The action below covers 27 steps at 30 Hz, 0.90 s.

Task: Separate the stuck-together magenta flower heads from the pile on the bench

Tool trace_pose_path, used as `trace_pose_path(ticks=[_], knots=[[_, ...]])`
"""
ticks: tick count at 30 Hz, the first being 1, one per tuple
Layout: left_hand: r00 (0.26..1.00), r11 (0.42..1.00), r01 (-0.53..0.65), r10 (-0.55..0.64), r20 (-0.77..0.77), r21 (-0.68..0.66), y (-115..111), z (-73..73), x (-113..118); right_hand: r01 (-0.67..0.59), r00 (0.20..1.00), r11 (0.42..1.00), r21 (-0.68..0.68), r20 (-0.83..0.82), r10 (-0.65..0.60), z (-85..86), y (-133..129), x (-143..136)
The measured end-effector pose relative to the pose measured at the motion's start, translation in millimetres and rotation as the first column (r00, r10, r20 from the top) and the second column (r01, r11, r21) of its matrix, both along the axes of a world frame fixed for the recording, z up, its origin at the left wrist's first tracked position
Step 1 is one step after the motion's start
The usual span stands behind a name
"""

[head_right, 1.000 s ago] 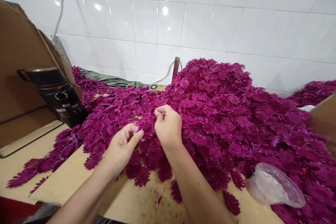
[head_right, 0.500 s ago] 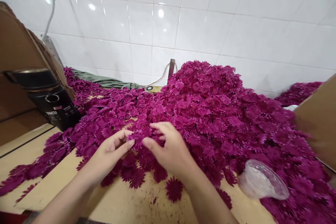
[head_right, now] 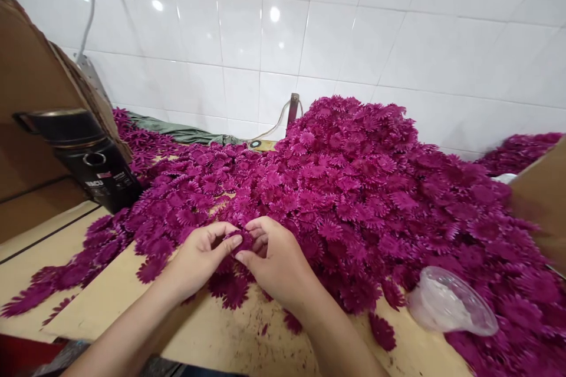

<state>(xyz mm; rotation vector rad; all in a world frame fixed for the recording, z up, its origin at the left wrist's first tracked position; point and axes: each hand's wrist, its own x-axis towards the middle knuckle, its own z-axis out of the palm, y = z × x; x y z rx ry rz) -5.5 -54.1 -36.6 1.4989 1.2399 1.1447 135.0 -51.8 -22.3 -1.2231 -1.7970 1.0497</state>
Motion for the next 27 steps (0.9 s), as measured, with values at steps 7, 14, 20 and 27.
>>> trace_pose_path(ticks=[7,14,20,27], knots=[[0.994,0.995,-0.099,0.099,0.046,-0.004,6,-1.3,2,-0.027,0.991,0.999,-0.045,-0.135,0.021,-0.8,2,-6],[0.976,0.998,0.035,-0.023,0.217,-0.050,6,-0.3,6,-0.072,0.975,0.997,0.020,-0.211,0.075,0.6,11,-10],[0.995,0.999,0.050,-0.048,0.085,-0.018,-5,-0.1,7,0.147,0.983,0.980,0.131,-0.132,-0.130,-1.6,19,-3],[0.993,0.987,-0.101,0.092,0.079,0.123,-2,7.6,13,0.296,0.950,0.918,0.265,-0.179,-0.255,10.4,32,-16]])
